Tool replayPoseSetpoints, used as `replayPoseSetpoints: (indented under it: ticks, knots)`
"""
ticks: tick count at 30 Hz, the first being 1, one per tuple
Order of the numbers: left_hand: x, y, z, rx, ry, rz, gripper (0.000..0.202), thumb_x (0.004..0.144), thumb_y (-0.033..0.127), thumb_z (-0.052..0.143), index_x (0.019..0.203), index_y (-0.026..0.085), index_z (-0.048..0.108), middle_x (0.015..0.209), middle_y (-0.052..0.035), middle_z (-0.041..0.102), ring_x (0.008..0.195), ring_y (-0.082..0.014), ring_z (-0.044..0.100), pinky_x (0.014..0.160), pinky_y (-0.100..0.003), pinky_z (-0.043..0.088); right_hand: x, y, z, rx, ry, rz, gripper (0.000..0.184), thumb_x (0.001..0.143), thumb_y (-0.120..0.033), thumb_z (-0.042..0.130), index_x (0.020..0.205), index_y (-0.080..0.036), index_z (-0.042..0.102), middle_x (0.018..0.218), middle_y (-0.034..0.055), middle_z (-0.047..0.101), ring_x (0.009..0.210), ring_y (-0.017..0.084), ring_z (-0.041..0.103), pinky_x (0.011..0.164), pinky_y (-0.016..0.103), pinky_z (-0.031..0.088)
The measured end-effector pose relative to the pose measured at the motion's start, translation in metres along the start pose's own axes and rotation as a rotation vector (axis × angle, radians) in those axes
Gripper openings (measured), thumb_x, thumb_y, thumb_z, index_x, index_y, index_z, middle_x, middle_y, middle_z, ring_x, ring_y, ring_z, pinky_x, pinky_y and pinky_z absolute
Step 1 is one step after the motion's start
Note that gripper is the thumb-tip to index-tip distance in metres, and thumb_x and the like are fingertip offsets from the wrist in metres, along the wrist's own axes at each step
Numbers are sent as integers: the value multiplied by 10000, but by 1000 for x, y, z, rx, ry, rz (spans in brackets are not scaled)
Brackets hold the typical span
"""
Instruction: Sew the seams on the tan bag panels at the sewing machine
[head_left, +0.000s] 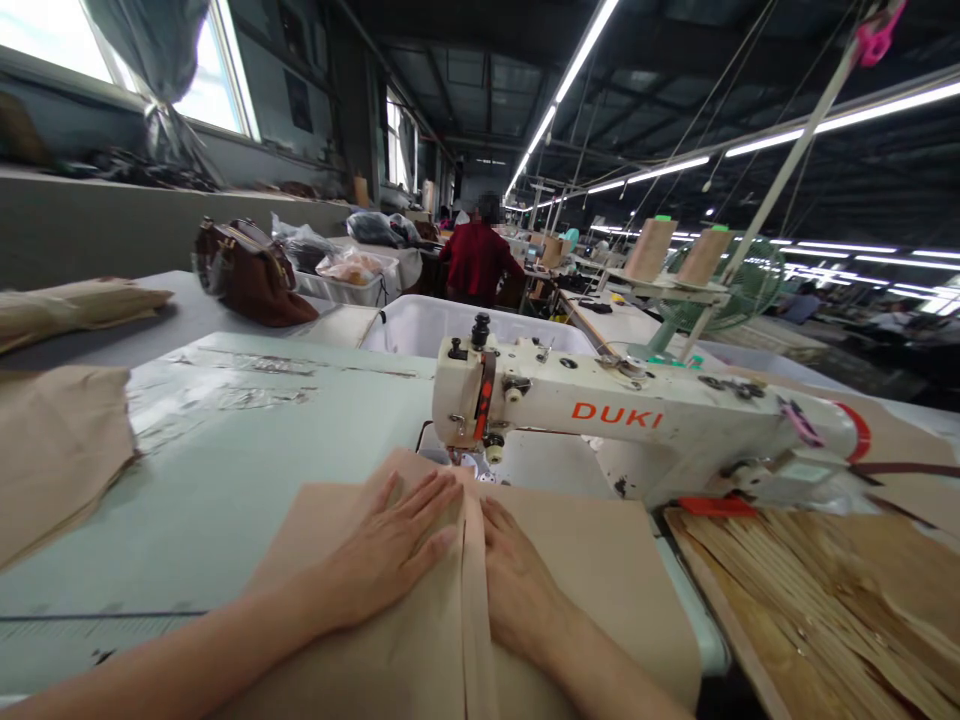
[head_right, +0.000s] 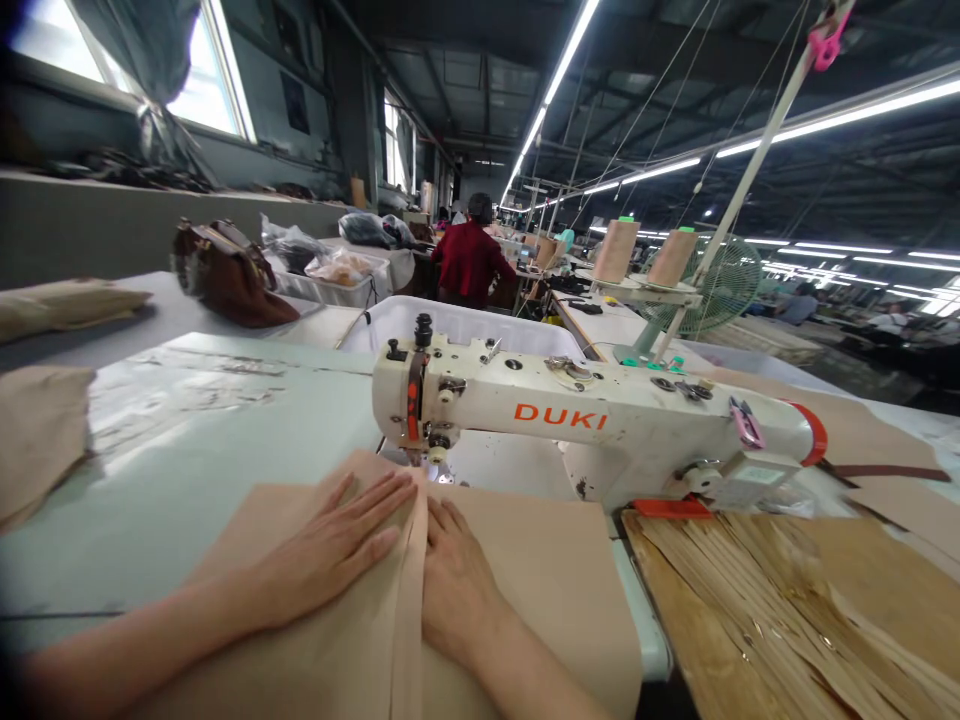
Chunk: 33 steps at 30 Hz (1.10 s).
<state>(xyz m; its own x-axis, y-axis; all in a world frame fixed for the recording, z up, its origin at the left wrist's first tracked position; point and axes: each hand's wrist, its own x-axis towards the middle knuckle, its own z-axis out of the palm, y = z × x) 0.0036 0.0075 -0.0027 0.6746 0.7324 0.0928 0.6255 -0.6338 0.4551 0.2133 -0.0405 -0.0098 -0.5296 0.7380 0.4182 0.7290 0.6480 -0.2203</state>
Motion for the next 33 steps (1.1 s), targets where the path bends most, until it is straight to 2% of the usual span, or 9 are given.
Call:
replayPoseSetpoints:
  ticks: [4,7,11,13,15,18,21,25,33]
  knots:
    - [-11,1,3,99,-6,165,597,1055,460,404,1588,372,149,1609,8,306,1487,-243,286,1245,-520,26,-3,-4,-3,112,-41,7,504,829,-142,558,1329,-197,578,1478,112,496,1411,240,397,1216,437,281]
    - [0,-13,-6,141,46,242,515,1052,428,431,1549,372,309,1562,15,418,1437,-218,390,1250,-461,89,-2,-4,-4,154,-10,10,524,815,-93,537,1314,-241,599,1450,69,531,1413,224,389,1227,425,259]
    - [34,-35,-19,215,252,234,325,1006,399,506,1254,247,653,1288,-59,656,1247,-257,552,1204,-507,207,3,-3,-5,139,-62,46,522,861,-106,510,1373,-193,559,1474,97,502,1421,244,372,1233,443,250]
    - [39,-38,-19,219,298,200,291,1014,359,472,1046,206,718,1095,-75,706,1101,-255,610,1126,-491,342,4,-2,-6,111,-113,76,529,880,-135,506,1408,-161,523,1500,115,469,1422,260,370,1235,459,248]
    - [31,-32,-15,199,283,183,296,1020,358,465,975,209,717,1030,-62,710,1011,-228,639,1017,-410,461,4,-1,-5,86,-146,94,546,880,-135,500,1424,-165,506,1515,109,451,1418,258,376,1237,455,249]
    - [7,-20,-6,173,226,166,347,995,433,527,1254,226,627,1268,-67,661,1158,-243,617,1030,-370,491,3,-1,-5,70,-161,94,546,882,-128,494,1425,-184,505,1506,95,461,1411,241,386,1240,439,248]
    - [-7,-16,1,160,154,110,548,1016,463,470,1485,185,415,1502,-116,485,1379,-303,457,1137,-447,418,3,-1,-4,58,-150,96,524,893,-133,493,1414,-177,518,1477,106,489,1407,247,392,1237,454,259]
    - [-4,-21,2,155,87,96,569,1030,404,427,1523,133,343,1577,-156,363,1443,-307,369,1185,-473,356,5,-1,-6,40,-159,77,504,919,-154,491,1422,-174,516,1498,113,468,1418,255,383,1231,473,276]
    - [-15,-19,3,164,69,220,579,1030,320,446,1566,178,276,1595,-110,348,1491,-243,277,1250,-461,206,4,-1,-6,22,-172,70,494,965,-198,466,1457,-152,477,1474,115,498,1410,243,399,1234,471,277]
